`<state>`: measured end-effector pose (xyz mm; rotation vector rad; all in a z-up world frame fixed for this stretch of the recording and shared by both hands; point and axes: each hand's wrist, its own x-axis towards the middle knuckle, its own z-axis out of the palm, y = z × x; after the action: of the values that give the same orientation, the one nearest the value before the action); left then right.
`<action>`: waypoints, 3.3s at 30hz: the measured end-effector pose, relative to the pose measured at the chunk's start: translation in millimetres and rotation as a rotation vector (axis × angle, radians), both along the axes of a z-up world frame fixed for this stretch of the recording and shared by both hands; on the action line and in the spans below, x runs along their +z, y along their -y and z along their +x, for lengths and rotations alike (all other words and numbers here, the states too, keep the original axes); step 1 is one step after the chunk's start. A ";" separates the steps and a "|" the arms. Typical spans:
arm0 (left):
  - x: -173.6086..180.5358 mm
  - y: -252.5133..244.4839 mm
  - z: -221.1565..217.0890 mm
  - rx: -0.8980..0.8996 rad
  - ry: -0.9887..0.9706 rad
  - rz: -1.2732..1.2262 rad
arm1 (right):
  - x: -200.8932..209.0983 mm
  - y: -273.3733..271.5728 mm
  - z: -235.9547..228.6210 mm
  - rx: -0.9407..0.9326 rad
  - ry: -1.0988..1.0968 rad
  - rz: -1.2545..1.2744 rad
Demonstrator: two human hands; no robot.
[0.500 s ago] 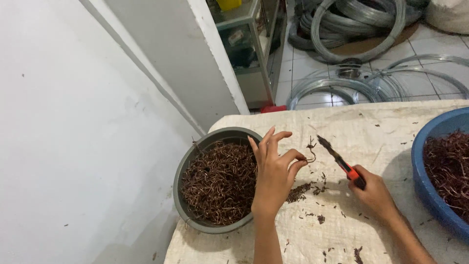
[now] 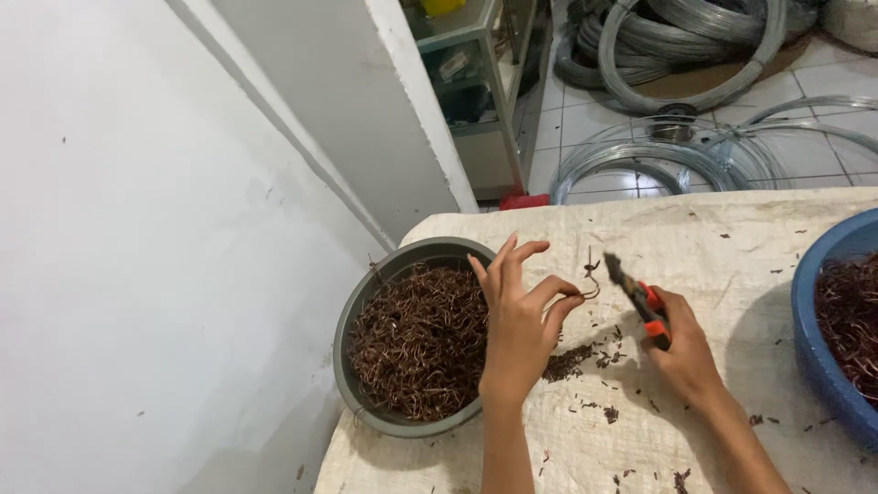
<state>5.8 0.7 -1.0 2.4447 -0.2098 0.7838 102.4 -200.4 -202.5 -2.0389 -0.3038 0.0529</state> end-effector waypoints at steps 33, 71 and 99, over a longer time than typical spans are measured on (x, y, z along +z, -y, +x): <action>-3.3 1.7 4.6 -0.015 -0.064 0.039 | -22.0 27.5 6.5 0.093 -0.084 0.335; -9.4 -1.8 12.6 -0.055 0.009 0.069 | -50.8 17.7 20.8 0.050 0.440 -0.207; -20.7 -14.4 15.8 -0.085 -0.016 0.110 | 5.0 6.3 27.3 0.161 0.129 -0.223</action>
<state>21.6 15.1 -21.7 2.5260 -0.3569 0.7327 129.7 -206.6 -197.6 -2.2396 -0.5642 0.0564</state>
